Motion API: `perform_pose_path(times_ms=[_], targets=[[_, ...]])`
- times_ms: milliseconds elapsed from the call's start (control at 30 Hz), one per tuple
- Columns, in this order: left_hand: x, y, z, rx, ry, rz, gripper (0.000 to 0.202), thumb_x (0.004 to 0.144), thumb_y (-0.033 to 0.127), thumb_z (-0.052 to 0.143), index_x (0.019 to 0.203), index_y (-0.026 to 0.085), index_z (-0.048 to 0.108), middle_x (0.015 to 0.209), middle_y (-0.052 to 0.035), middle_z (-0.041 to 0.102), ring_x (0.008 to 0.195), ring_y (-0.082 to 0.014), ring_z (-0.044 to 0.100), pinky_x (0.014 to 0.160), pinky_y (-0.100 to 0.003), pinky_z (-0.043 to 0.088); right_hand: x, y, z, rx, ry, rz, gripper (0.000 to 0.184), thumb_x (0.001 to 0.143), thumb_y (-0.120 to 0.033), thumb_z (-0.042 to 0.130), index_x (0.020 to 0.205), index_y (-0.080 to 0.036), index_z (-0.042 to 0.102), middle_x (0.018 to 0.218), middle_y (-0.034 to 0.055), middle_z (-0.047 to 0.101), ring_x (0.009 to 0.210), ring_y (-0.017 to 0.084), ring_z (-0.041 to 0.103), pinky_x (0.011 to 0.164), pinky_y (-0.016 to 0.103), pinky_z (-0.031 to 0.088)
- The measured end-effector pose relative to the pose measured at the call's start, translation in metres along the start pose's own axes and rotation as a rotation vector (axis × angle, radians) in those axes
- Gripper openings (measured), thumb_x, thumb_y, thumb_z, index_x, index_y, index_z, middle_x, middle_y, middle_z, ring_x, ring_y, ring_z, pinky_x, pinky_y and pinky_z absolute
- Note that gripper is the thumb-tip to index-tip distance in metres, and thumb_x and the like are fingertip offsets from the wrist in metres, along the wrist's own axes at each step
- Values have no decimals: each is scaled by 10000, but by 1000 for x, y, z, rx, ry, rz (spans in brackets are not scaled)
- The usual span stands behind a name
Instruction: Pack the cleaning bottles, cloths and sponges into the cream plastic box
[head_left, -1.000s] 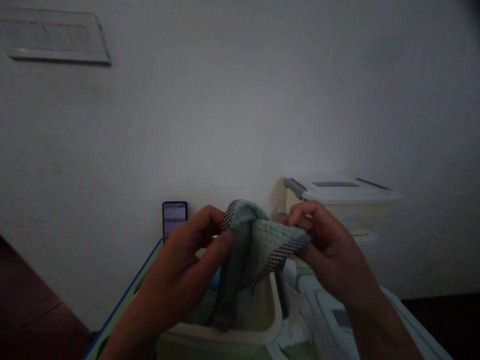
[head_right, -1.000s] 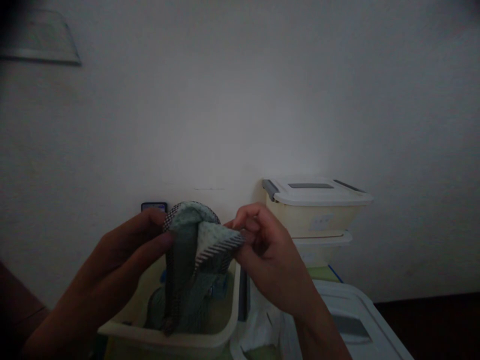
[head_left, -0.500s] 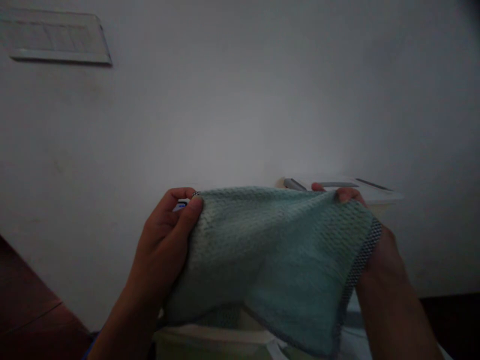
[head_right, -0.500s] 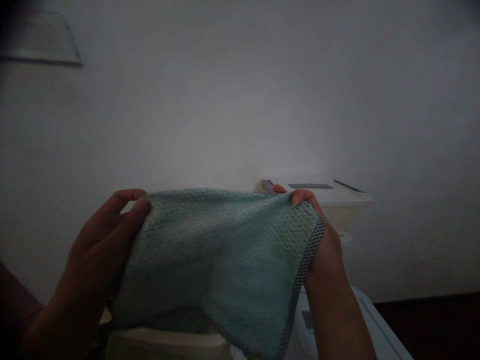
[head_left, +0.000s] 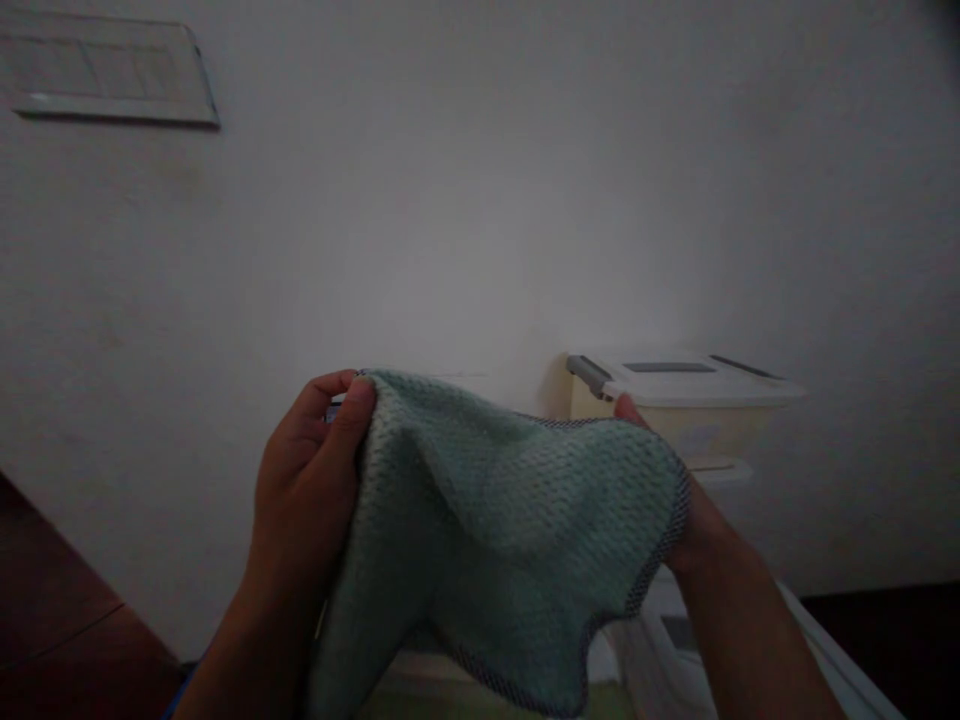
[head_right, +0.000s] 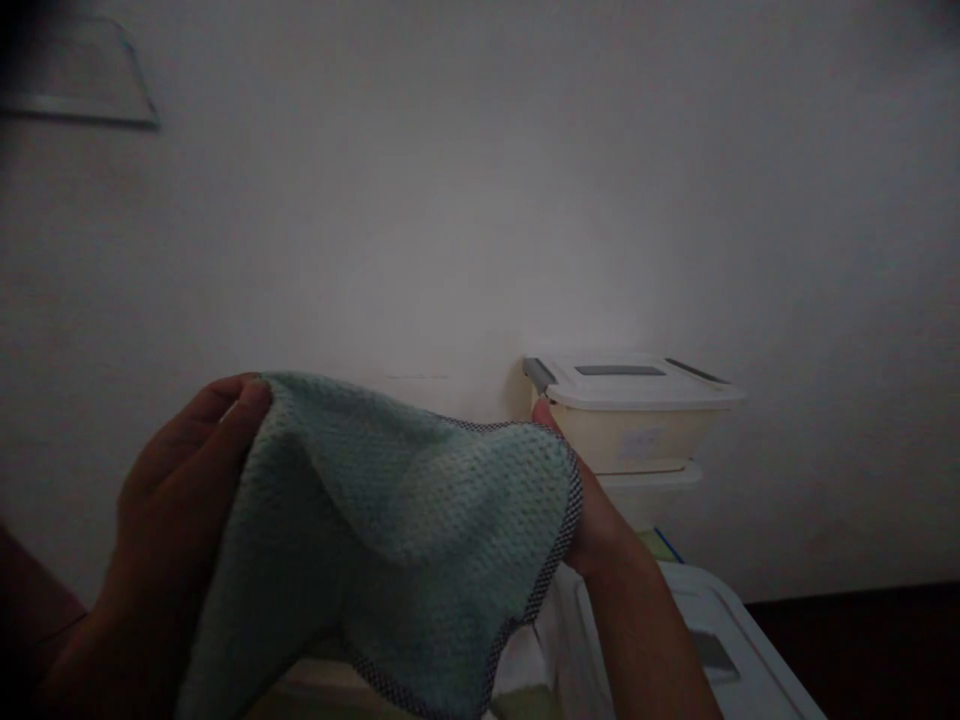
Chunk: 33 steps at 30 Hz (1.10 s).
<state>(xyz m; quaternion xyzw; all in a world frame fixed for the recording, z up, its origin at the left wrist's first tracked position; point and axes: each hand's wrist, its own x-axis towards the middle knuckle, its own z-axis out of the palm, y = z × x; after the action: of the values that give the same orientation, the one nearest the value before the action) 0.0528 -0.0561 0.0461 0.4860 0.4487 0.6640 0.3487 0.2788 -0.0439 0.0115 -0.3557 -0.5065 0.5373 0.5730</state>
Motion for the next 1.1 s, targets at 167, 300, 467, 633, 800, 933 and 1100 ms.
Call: perform_pose_path(times_ms=[167,300,467,633,800,933,1100], targets=[[-9,11,2,-24,-92,12,144,804,334,603,878,230,535,523,87,507,404,-64,435,395,-143,362,-5,-2,-4,-18,-298,222,665,815,-699,326,1130,-180,596,1065,114,672,997,245,632,861,379,462],[-12,12,4,-40,-215,-21,154,796,339,608,864,234,518,479,87,514,367,-63,439,379,-141,347,-9,-2,-10,-273,-479,123,634,751,-516,640,1286,-236,445,1251,102,565,1111,234,560,922,378,412],[-19,9,1,-39,-348,-52,172,764,356,627,867,229,576,497,49,580,398,-98,488,382,-173,373,-14,-1,1,-607,-405,93,740,740,-428,688,1360,-232,334,1201,99,575,1084,227,557,926,402,421],[-27,9,-7,-3,-462,117,103,776,340,624,802,270,693,567,23,643,471,-114,548,399,-177,397,-22,-2,13,-743,-505,29,763,668,-382,755,1342,-264,417,1261,82,544,1138,259,522,942,405,434],[-25,10,-9,86,-636,309,165,813,253,603,835,365,723,676,57,694,563,-105,593,443,-151,419,-28,-5,30,-632,-518,-122,744,681,-255,749,1342,-315,414,1295,29,536,1164,233,499,961,374,422],[-19,10,-9,117,-625,198,139,817,316,592,897,303,705,611,32,655,542,-113,565,464,-157,430,-29,-11,33,-631,-521,-99,233,789,-283,651,1020,-253,643,955,-4,649,901,178,593,789,287,472],[-10,11,-19,249,-959,49,388,668,320,723,1039,230,657,759,-14,670,621,-174,584,539,-241,507,-29,-17,22,-501,-292,-53,179,854,-397,565,839,-228,622,744,-33,571,685,115,529,615,215,425]])
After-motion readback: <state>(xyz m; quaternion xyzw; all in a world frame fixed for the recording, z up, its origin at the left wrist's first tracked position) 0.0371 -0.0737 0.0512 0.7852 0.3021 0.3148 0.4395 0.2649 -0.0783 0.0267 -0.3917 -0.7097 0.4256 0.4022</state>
